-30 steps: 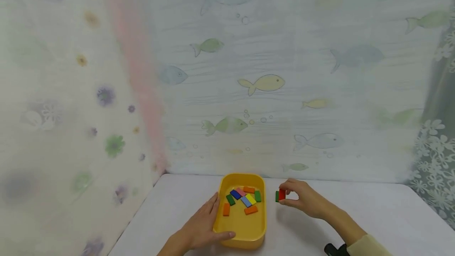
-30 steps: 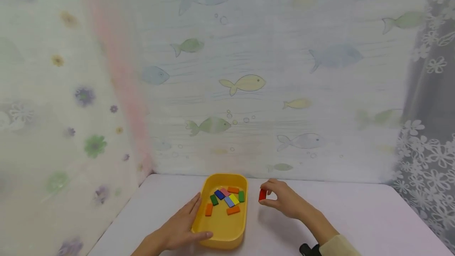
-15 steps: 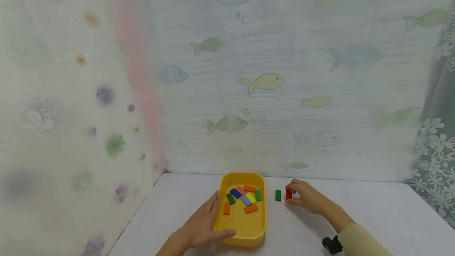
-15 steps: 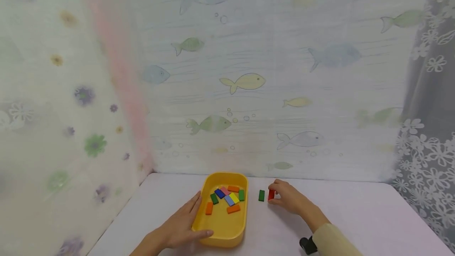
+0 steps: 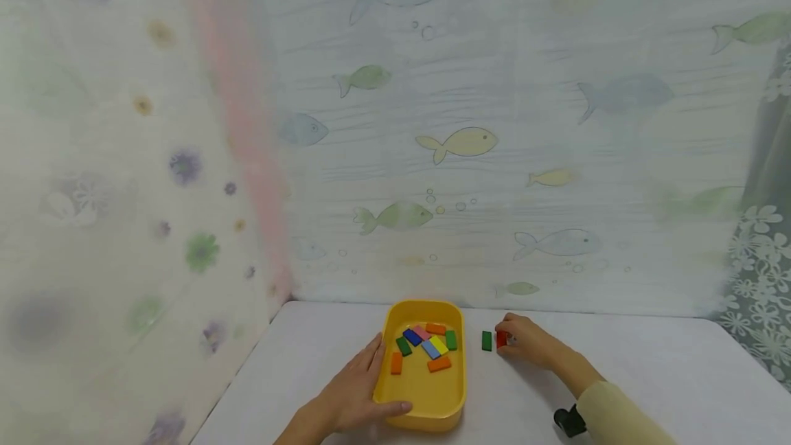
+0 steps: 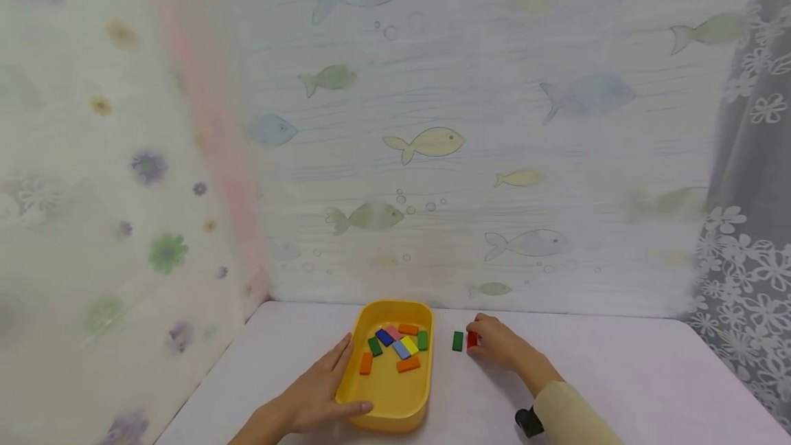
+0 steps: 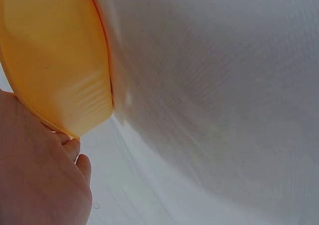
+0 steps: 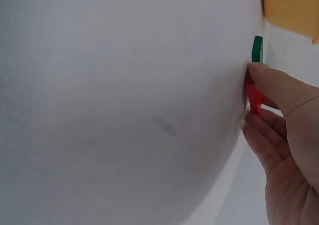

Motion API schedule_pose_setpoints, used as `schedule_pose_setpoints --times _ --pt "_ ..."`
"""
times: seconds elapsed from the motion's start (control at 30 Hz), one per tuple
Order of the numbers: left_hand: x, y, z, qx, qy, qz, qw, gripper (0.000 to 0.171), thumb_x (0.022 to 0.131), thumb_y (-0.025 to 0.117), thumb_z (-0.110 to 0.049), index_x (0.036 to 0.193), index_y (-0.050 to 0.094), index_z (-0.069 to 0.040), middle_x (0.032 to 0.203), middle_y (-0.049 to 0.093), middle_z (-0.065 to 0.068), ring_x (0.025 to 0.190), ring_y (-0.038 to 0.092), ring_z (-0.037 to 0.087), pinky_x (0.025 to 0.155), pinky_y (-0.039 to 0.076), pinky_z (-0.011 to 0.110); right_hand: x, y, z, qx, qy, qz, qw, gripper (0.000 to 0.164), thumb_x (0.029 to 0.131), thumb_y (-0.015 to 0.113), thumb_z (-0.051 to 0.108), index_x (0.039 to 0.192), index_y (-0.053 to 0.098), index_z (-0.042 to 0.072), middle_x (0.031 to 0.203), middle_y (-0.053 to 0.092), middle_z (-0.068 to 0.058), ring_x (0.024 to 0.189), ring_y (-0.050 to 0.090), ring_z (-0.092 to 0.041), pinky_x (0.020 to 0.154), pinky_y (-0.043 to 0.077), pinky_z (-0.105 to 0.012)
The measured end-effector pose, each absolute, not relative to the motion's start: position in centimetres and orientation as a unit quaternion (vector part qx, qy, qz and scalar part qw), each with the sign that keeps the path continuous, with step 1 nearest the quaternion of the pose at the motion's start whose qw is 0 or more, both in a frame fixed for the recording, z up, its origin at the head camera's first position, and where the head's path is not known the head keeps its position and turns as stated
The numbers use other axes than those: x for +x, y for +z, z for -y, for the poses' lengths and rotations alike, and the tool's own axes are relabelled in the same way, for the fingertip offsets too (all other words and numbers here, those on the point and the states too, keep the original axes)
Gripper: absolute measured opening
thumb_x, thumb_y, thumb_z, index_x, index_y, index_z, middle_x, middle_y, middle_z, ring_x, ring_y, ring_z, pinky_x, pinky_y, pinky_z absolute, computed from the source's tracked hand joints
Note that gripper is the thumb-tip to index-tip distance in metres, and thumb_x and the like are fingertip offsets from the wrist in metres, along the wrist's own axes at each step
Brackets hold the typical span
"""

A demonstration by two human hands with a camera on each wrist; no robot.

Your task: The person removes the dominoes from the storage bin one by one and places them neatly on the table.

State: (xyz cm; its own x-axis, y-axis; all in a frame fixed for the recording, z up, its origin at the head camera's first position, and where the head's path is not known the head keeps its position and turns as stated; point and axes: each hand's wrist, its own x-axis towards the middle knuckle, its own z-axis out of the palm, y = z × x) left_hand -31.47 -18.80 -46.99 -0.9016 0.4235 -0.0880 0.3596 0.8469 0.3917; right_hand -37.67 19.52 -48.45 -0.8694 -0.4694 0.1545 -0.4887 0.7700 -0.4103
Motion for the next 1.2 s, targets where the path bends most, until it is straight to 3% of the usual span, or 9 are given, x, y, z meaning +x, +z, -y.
schedule_pose_setpoints --times 0.6,0.8,1.2 --pt "-31.5 -46.9 18.8 0.204 0.185 -0.958 0.085 0.119 0.080 0.056 -0.084 0.163 0.021 -0.006 0.172 0.011 0.009 0.153 0.027 0.033 0.118 0.031 0.061 -37.7 -48.4 -19.7 0.206 0.299 0.932 0.001 0.042 0.088 0.081 0.014 0.121 0.068 -0.006 0.105 0.061 -0.005 0.097 0.059 -0.024 0.088 0.056 -0.043" --pt "-31.4 -47.0 18.9 0.206 0.183 -0.958 0.082 0.119 0.081 0.056 -0.084 0.163 0.022 -0.006 0.172 0.013 0.011 0.152 0.029 0.034 0.117 0.032 0.061 -36.2 -47.1 -19.3 0.195 0.295 0.935 -0.002 0.043 0.090 0.080 0.019 0.124 0.067 -0.003 0.113 0.061 -0.007 0.106 0.060 -0.030 0.094 0.055 -0.051" --pt "-31.6 -47.2 18.9 0.208 0.182 -0.957 0.085 0.119 0.081 0.055 -0.084 0.164 0.020 -0.006 0.172 0.011 0.010 0.153 0.027 0.034 0.119 0.030 0.061 -33.5 -43.3 -18.0 0.240 0.286 0.927 0.018 0.048 0.092 0.078 0.030 0.129 0.066 0.003 0.129 0.059 -0.013 0.119 0.056 -0.035 0.101 0.051 -0.056"
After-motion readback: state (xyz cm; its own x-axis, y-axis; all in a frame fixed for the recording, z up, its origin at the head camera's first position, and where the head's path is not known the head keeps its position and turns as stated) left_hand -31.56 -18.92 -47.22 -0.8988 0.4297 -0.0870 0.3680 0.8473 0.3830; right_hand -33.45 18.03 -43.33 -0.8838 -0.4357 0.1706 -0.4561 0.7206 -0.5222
